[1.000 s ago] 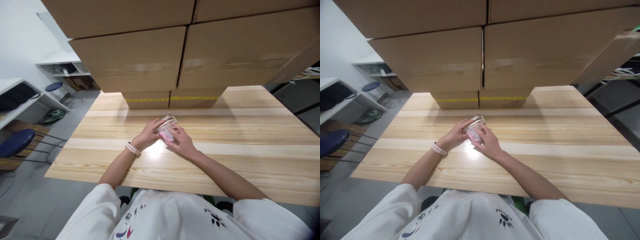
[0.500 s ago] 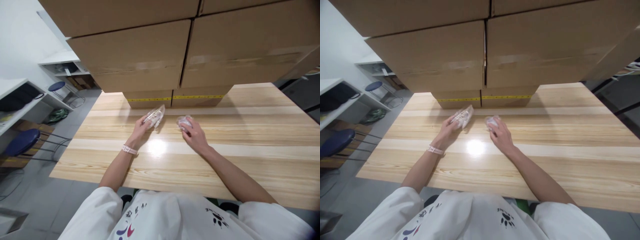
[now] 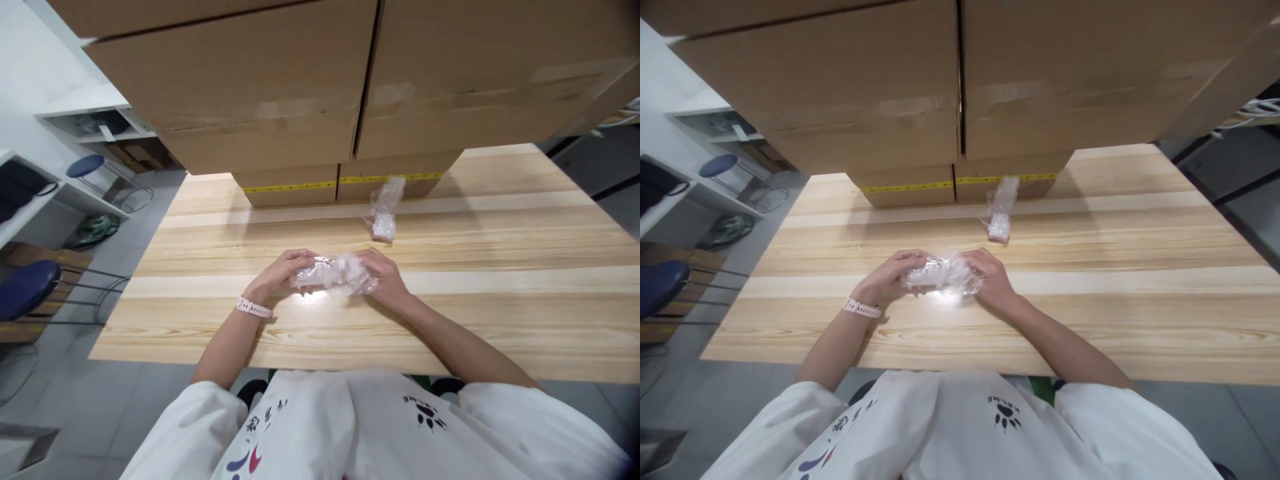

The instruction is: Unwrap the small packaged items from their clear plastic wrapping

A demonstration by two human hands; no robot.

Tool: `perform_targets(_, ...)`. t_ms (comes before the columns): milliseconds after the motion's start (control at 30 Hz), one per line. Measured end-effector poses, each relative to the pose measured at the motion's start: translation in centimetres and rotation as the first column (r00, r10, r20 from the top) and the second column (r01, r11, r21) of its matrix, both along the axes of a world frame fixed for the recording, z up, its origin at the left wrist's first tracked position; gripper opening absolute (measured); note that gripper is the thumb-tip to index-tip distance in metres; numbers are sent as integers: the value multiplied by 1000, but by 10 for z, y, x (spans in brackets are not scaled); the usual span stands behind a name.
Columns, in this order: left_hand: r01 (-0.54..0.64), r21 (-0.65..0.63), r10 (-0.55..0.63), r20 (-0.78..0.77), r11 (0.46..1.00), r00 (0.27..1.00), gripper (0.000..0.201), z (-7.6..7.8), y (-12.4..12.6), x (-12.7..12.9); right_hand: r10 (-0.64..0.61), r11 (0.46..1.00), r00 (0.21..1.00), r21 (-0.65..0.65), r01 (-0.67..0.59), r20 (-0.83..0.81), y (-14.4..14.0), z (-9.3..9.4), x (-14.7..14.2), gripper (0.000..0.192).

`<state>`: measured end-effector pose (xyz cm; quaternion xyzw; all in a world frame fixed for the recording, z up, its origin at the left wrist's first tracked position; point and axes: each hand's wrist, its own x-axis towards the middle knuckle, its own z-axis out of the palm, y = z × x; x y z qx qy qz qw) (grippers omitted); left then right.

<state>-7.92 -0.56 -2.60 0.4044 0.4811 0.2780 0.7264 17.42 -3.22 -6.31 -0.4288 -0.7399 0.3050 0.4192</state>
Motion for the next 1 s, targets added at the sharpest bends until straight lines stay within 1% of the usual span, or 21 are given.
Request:
perform_targets(33, -1, 55, 5, -81, 998, 997, 35, -1, 2, -3, -90, 991, 987, -108, 76, -131, -1, 0, 4, 28)
perform_targets(67, -16, 136, 40, -172, 991, 984, 33, -2, 3, -6, -216, 961, 947, -221, 164, -237, -1, 0, 8, 31)
perform_targets(100, -38, 236, 103, -269, 971, 958, 31, -2, 5, -9, -342, 914, 888, -327, 239, -308, 0, -1, 11, 35)
perform_targets(133, -51, 347, 183, -359, 937, 915, 31, -3, 6, -11, -444, 862, 824, -416, 288, -352, 1, -2, 15, 38)
perform_targets(167, -35, 456, 255, -431, 889, 865, 31, -4, 7, -12, -509, 820, 773, -486, 301, -379, 3, -3, 18, 41)
perform_targets(200, 13, 552, 303, -477, 834, 825, 32, -5, 7, -11, -539, 792, 741, -540, 284, -402, 4, -5, 19, 44)
perform_targets(233, 85, 623, 314, -502, 778, 806, 36, -6, 6, -8, -546, 776, 722, -581, 245, -425, 5, -6, 20, 46)
perform_targets(267, 171, 670, 287, -516, 723, 807, 43, -7, 5, -4, -543, 767, 711, -609, 203, -447, 7, -7, 21, 48)
perform_targets(333, 335, 707, 172, -541, 623, 823, 60, -12, 0, 7, -527, 760, 702, -635, 137, -480, 8, -8, 20, 52)
perform_targets(367, 380, 714, 131, -548, 588, 826, 63, -14, -3, 13, -519, 763, 699, -636, 118, -492, 8, -8, 19, 52)
perform_targets(400, 390, 722, 115, -541, 571, 833, 59, -16, -6, 20, -511, 768, 696, -632, 107, -503, 8, -8, 18, 52)
perform_targets(433, 360, 738, 124, -510, 570, 851, 49, -18, -8, 25, -507, 773, 692, -626, 101, -514, 7, -8, 18, 52)
perform_targets(467, 291, 754, 146, -453, 589, 879, 36, -18, -10, 29, -506, 777, 685, -621, 100, -523, 7, -8, 18, 52)
perform_targets(500, 186, 760, 179, -370, 623, 912, 26, -18, -10, 30, -513, 779, 673, -619, 104, -533, 8, -8, 18, 51)
perform_targets(533, 57, 743, 224, -272, 667, 936, 22, -17, -10, 30, -524, 779, 657, -618, 112, -542, 8, -7, 20, 50)
perform_targets(600, -211, 647, 347, -90, 733, 933, 26, -12, -8, 23, -549, 776, 618, -619, 125, -563, 10, -7, 25, 49)
perform_targets(633, -322, 589, 414, -25, 741, 910, 32, -10, -6, 16, -559, 773, 599, -622, 127, -573, 11, -7, 28, 50)
perform_targets(700, -469, 510, 524, 42, 721, 851, 47, -7, -4, -2, -572, 765, 576, -633, 116, -585, 10, -6, 37, 50)
perform_targets(767, -528, 474, 586, 33, 704, 810, 57, -7, -6, -23, -577, 758, 573, -643, 110, -582, 6, -6, 46, 49)
perform_targets(867, -531, 413, 599, -46, 740, 799, 55, -10, -15, -51, -615, 734, 562, -663, 151, -553, -6, -5, 61, 49)
perform_targets(1000, -524, 317, 586, -144, 790, 797, 52, -11, -29, -75, -751, 626, 471, -726, 285, -463, -23, -4, 78, 51)
